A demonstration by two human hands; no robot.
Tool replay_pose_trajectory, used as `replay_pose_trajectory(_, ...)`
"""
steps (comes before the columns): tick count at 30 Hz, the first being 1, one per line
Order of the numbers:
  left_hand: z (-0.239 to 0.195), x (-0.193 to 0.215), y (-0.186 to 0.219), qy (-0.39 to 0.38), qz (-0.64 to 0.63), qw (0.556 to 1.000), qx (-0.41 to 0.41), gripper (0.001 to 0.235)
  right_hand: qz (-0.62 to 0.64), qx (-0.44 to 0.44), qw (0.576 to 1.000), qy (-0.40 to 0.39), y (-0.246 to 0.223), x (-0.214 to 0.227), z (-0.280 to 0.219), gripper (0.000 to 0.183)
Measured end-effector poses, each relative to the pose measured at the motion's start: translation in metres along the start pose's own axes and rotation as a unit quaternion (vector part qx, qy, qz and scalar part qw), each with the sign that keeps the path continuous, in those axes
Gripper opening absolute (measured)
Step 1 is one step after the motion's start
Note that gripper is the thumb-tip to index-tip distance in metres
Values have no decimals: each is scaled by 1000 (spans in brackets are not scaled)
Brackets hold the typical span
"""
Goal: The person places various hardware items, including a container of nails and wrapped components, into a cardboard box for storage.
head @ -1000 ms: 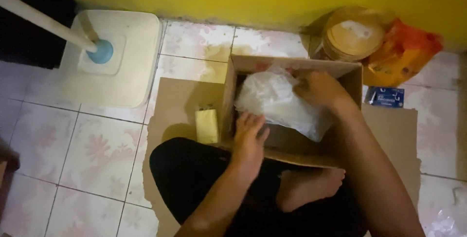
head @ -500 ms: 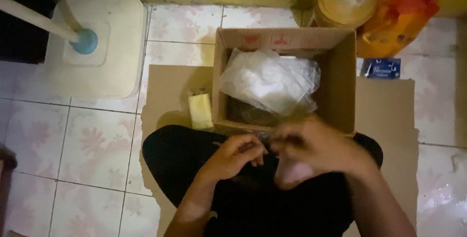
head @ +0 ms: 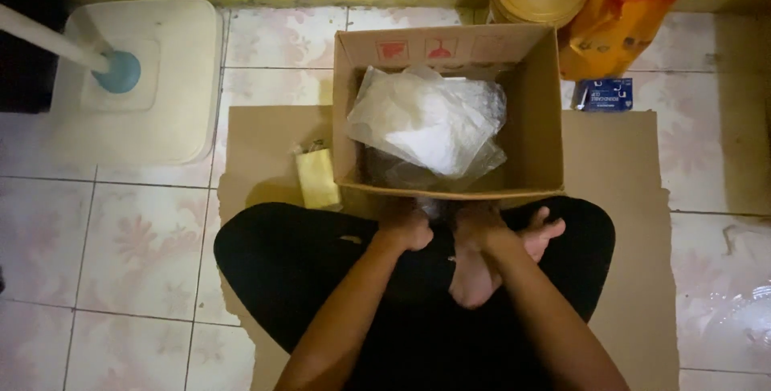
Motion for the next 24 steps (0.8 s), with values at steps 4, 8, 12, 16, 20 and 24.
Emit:
replay_pose_trajectory(4, 15, -26, -9, -134, 102, 983, 68, 58, -6, -5, 1000, 2, -14, 8, -14, 35)
replay_pose_trajectory(8, -22, 16, 2, -43, -47, 995, 79, 55, 62, -5, 990, 128, 26, -14, -3, 20)
replay_pose_trajectory(12, -109, 90, 32, 121, -62, 991, 12, 34, 126, 30, 953, 274, -32, 63, -87, 27)
replay_pose_trajectory(16, -134, 87, 14, 203, -167, 964, -40, 25, 151, 49, 918, 363, -53, 98, -148, 30)
replay_pose_trajectory(20, -172, 98, 1, 202, -365, 905, -79, 47, 120, 103, 863, 479, -54, 118, -190, 25)
replay_pose_trajectory(24, -192, 98, -8, 236, -416, 865, -148, 38, 170, 117, 844, 495, -63, 131, -223, 9)
Point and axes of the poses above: each hand's wrist, its own z-axis towards the middle knuckle, its own x-axis out of the back of the hand, y = z × x, the point moved 5 cm from there along z, towards the middle knuckle, and after that the axes turned 11 degrees about x, right-handed, at the moved point
